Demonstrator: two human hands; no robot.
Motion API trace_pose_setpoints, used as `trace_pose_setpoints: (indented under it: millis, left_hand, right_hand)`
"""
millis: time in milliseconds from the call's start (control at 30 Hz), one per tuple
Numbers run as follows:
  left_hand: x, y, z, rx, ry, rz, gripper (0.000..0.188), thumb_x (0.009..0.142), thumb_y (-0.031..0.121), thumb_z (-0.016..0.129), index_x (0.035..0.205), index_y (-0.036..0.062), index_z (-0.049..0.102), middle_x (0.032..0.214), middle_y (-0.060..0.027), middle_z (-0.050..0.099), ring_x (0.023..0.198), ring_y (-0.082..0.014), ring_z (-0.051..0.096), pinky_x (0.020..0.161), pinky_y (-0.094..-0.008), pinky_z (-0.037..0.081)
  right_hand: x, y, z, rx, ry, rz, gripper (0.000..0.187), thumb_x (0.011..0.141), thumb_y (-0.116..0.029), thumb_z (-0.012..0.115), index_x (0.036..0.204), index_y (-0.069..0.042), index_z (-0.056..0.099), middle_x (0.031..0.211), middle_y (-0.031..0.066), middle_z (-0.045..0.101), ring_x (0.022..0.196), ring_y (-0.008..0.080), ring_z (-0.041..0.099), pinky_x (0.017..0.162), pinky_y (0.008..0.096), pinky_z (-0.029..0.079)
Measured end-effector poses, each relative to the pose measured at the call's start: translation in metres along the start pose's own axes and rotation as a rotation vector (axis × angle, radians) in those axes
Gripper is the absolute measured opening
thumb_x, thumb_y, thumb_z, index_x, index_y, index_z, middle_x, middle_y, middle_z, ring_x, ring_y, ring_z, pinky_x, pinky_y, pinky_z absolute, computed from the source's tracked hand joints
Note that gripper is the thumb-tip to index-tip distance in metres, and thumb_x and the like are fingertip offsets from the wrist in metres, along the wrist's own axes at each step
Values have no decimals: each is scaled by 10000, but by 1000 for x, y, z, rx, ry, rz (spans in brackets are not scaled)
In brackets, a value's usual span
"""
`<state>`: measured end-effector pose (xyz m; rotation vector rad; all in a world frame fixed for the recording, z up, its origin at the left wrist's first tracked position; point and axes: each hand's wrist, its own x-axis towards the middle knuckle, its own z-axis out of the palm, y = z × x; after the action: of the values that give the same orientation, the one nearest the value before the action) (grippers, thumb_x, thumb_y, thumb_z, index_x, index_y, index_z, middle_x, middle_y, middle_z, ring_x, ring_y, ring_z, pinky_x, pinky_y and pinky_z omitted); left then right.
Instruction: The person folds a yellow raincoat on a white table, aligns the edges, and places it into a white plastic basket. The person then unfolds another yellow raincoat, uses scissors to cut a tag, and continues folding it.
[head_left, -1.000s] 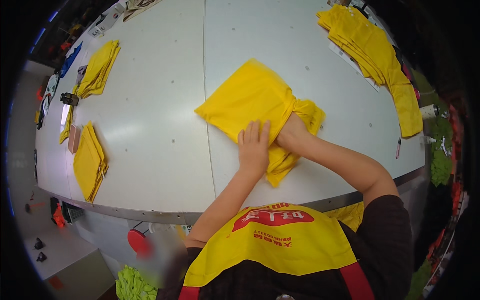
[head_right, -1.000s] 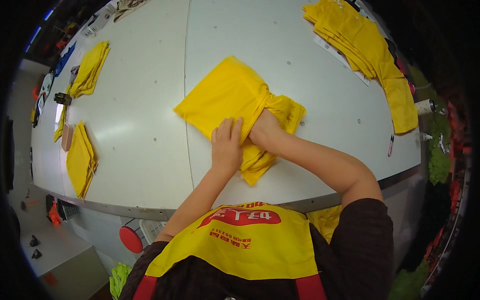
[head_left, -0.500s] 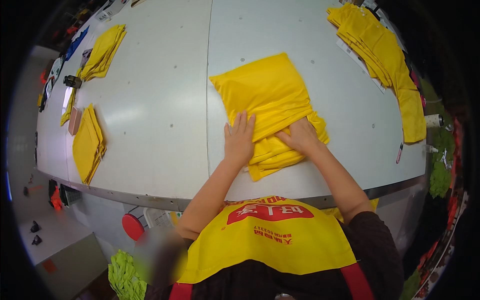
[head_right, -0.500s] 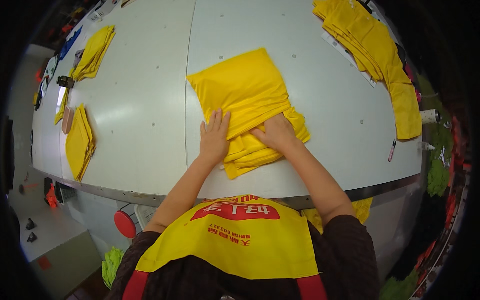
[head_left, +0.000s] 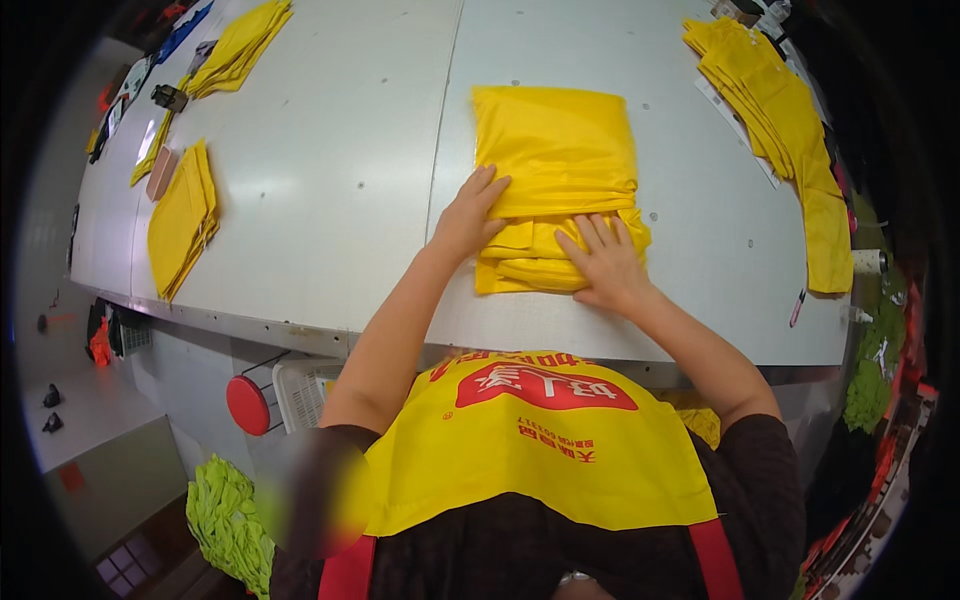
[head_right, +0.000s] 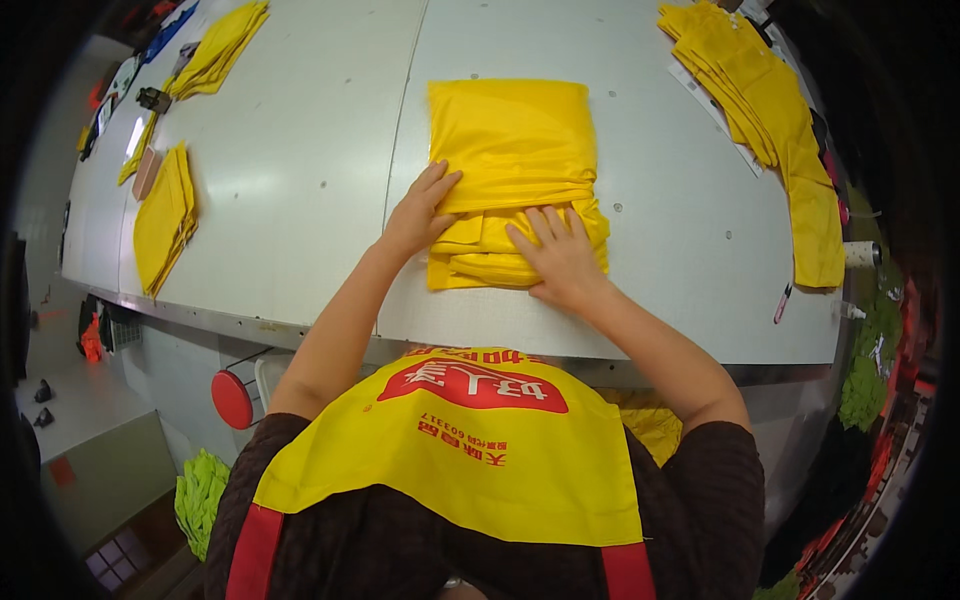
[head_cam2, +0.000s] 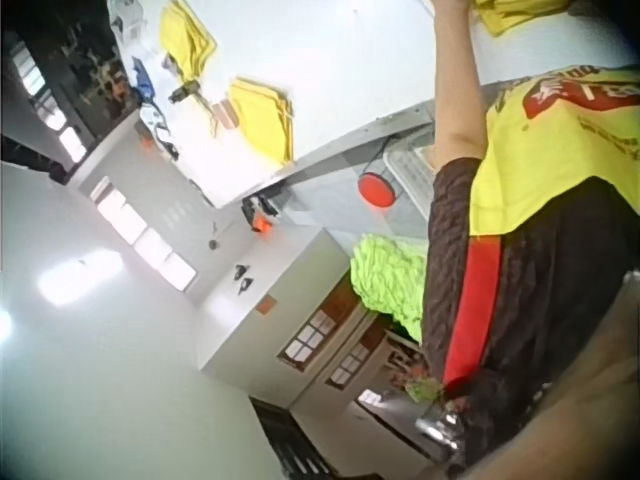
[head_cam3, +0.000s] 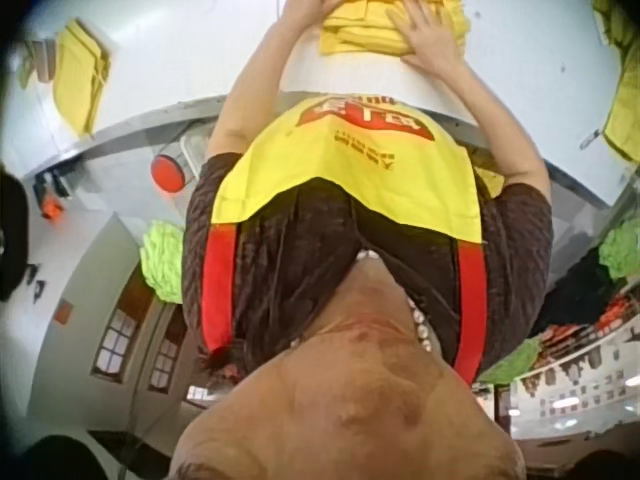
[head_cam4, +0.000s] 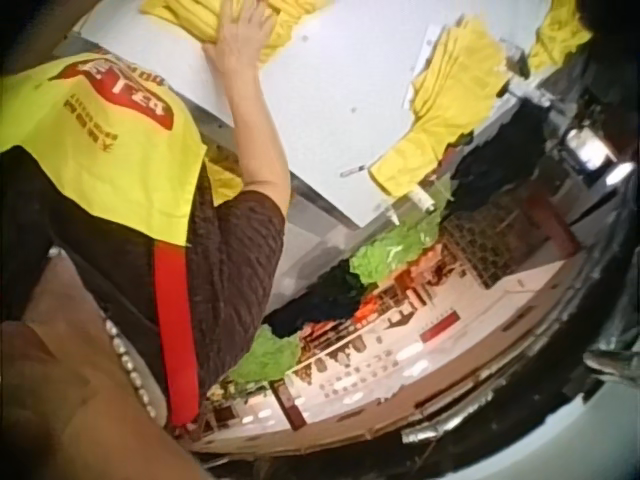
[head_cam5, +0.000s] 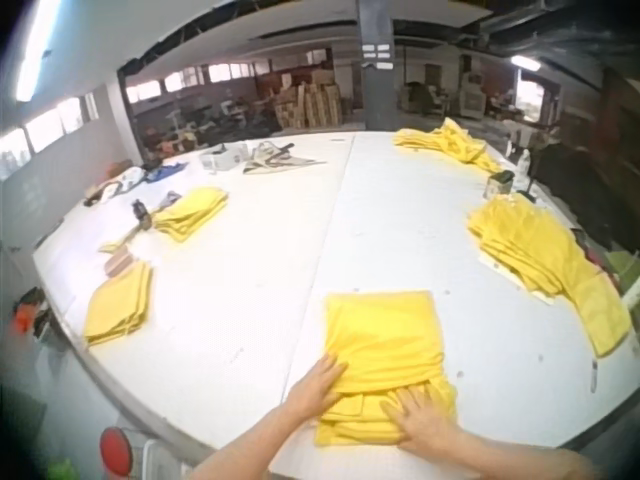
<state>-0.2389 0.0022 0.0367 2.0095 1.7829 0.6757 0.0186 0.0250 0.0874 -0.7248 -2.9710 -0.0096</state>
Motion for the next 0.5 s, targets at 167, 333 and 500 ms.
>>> trace_pose_setpoints:
  millis: [167,333,500]
  left_hand:
    - [-51,18,6,-148,368,-25,349,796,127,639,1107,-8,553,1113,-179,569,1066,-331,510,915,-385,412]
    - [-98,31,6,-49,331,261,149,769,63,599,909,13,598,868,-124,604,846,-292,560,750,-387,446]
    - [-84,35,24,101,259,230,184,784,86,601,958,27,615,937,-124,606,872,-285,562,749,-376,447]
  right_hand:
    - [13,17,19,15,-68,-42,677,636,-261,756,1225,-71,479,1148,114,511,1032,270,510,853,400,428]
    - [36,34,4,360,-144,2,323,771,-260,654,1006,-57,568,919,155,614,851,315,593,701,390,467]
    - [58,28,-27,429,-281,105,273,832,-261,583,1014,-57,589,897,177,632,825,350,594,708,402,464]
